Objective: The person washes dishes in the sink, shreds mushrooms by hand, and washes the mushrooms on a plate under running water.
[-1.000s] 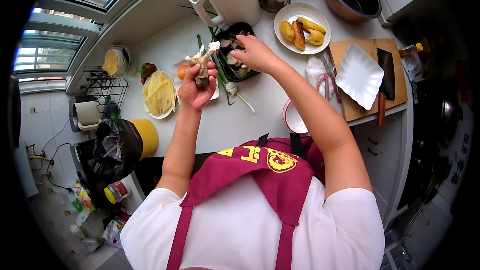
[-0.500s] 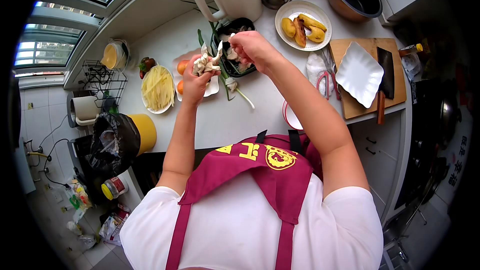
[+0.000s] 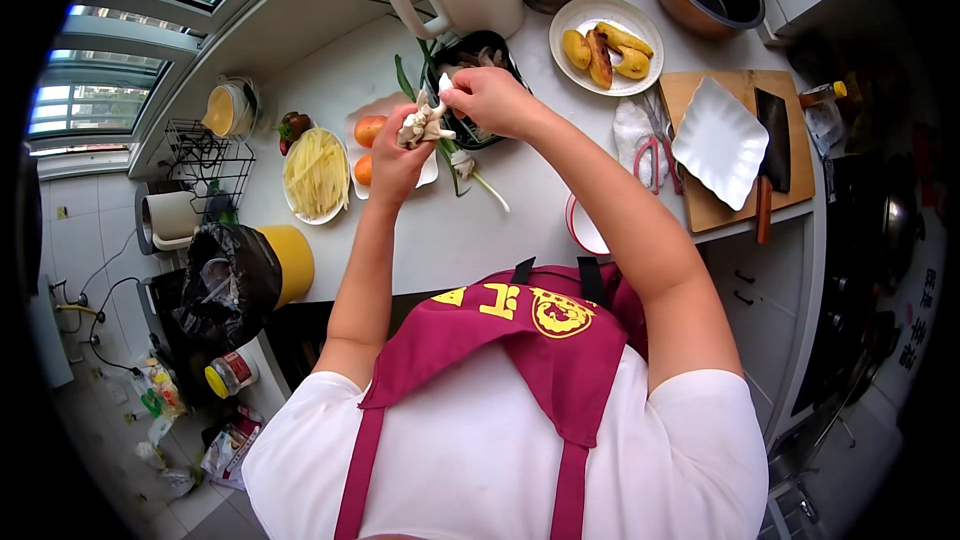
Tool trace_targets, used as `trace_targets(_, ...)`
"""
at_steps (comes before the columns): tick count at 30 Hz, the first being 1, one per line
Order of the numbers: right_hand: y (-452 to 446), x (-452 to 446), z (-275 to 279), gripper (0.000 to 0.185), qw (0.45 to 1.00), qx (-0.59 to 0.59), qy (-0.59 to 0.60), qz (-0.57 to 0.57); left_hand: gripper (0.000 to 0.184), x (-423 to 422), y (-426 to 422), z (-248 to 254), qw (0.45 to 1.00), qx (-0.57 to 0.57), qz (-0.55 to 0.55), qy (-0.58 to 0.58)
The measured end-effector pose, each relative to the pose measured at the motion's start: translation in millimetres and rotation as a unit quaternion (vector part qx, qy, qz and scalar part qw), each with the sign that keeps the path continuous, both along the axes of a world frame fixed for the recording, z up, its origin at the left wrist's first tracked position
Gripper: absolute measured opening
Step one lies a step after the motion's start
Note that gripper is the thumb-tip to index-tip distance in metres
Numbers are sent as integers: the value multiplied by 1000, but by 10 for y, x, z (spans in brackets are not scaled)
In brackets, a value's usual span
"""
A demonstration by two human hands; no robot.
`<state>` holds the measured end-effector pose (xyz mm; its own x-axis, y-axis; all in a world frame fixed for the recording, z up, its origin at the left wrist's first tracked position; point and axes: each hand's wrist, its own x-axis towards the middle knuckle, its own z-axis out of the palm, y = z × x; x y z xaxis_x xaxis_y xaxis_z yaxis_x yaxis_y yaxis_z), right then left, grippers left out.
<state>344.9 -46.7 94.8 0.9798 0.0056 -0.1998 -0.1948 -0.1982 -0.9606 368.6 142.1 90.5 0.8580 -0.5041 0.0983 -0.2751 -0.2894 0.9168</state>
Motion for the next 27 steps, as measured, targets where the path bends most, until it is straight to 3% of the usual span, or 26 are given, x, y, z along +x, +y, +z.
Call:
trace_targets(3, -27, -25, -10, 22, 997, 76, 21, -4, 27, 23, 21, 5, 944, -189, 4, 269)
trace_targets(5, -83, -87, 218, 18, 973, 199, 116, -17, 26, 33, 90, 25, 905, -229, -15, 360)
trace_targets(9, -258, -105, 303, 22, 908, 412, 70, -28, 27, 5, 211, 35, 835, -304, -63, 454)
trace_targets(10, -278, -63, 217, 23, 976, 210, 63, -14, 27, -5, 232, 23, 820, -321, -79, 468)
trace_targets(11, -283, -26, 103, 24, 999, -1, 53, 0, 27, -12, 244, 1, 821, -318, -83, 468)
trace_targets(13, -226, -91, 4, 27, 925, -379, -27, -16, 27, -2, 260, -35, 823, -310, -92, 467)
trace_targets(14, -182, -103, 19, 26, 964, -257, -45, -48, 28, 19, 264, -36, 835, -295, -95, 455)
trace_targets(16, -62, -80, 92, 26, 992, -1, -72, -103, 28, 22, 280, -77, 854, -269, -96, 436)
trace_targets(17, -50, -83, 202, 28, 986, -110, -115, -54, 29, -3, 281, -87, 860, -256, -97, 431)
trace_targets(21, 117, -76, 248, 27, 997, -42, -26, 64, 31, 27, 216, 1, 884, -191, -114, 411)
trace_targets(24, 146, -114, 296, 20, 996, -68, -40, 46, 29, 10, 238, 24, 884, -166, -130, 417)
trace_targets(25, 150, -118, 235, 16, 964, -203, -169, 29, 29, 32, 254, 0, 876, -170, -147, 427)
trace_targets(27, 66, -112, 181, 16, 920, -318, -230, -18, 28, 52, 273, 3, 875, -156, -153, 432)
